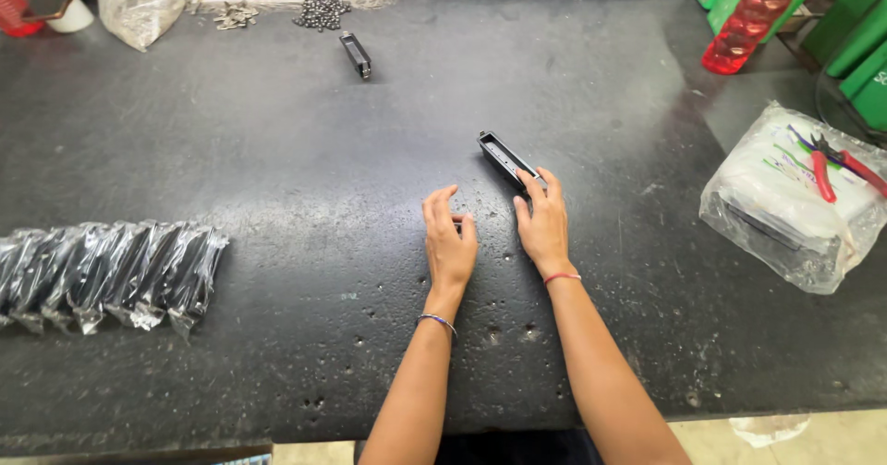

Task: The person places black rectangular plastic components one at a time into clear plastic bags, folds and presses the bags closed, and stacks the finished bags in a row on the workbench, with completed bags accumulating in a blue crate beside the table.

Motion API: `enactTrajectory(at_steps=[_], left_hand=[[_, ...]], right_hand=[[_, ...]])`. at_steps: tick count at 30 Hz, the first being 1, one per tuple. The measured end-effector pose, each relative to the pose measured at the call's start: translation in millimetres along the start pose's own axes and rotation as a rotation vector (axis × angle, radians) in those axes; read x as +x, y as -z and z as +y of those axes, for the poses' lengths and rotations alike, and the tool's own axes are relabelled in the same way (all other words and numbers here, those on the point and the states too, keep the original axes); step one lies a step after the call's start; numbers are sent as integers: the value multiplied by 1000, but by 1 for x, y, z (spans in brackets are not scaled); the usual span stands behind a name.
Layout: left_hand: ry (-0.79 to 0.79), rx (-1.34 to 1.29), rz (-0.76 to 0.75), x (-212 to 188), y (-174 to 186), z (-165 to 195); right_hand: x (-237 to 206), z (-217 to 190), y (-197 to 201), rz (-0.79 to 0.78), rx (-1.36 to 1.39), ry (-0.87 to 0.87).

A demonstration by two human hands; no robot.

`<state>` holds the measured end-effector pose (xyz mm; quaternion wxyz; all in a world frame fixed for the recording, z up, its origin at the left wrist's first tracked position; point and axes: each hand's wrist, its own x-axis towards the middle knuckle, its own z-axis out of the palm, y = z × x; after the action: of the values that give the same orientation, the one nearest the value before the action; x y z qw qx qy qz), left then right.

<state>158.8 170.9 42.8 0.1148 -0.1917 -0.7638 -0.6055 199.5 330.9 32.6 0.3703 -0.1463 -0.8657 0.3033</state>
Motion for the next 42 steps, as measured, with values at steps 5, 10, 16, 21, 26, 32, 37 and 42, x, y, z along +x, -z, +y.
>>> enactTrajectory(at_steps=[5,10,16,21,26,32,37,42], left_hand=[[-161,42,78,11,11,4],[-5,-28,11,12,24,7],[-28,-59,29,16,38,-8],[9,-46,63,21,42,-18],[51,-10,64,26,38,-20],[59,58,61,31,32,-23],[63,87,68,36,28,-24],[88,122,61,37,25,-25]], right_hand=[[0,-16,2,118,-49,43],[-30,-56,26,12,-12,35],[-72,-73,68,-181,208,-178],[-46,19,124,160,-183,-148],[-2,122,190,407,-707,-62],[30,166,233,222,-948,-345],[36,179,248,389,-851,25],[41,184,254,394,-793,-76]])
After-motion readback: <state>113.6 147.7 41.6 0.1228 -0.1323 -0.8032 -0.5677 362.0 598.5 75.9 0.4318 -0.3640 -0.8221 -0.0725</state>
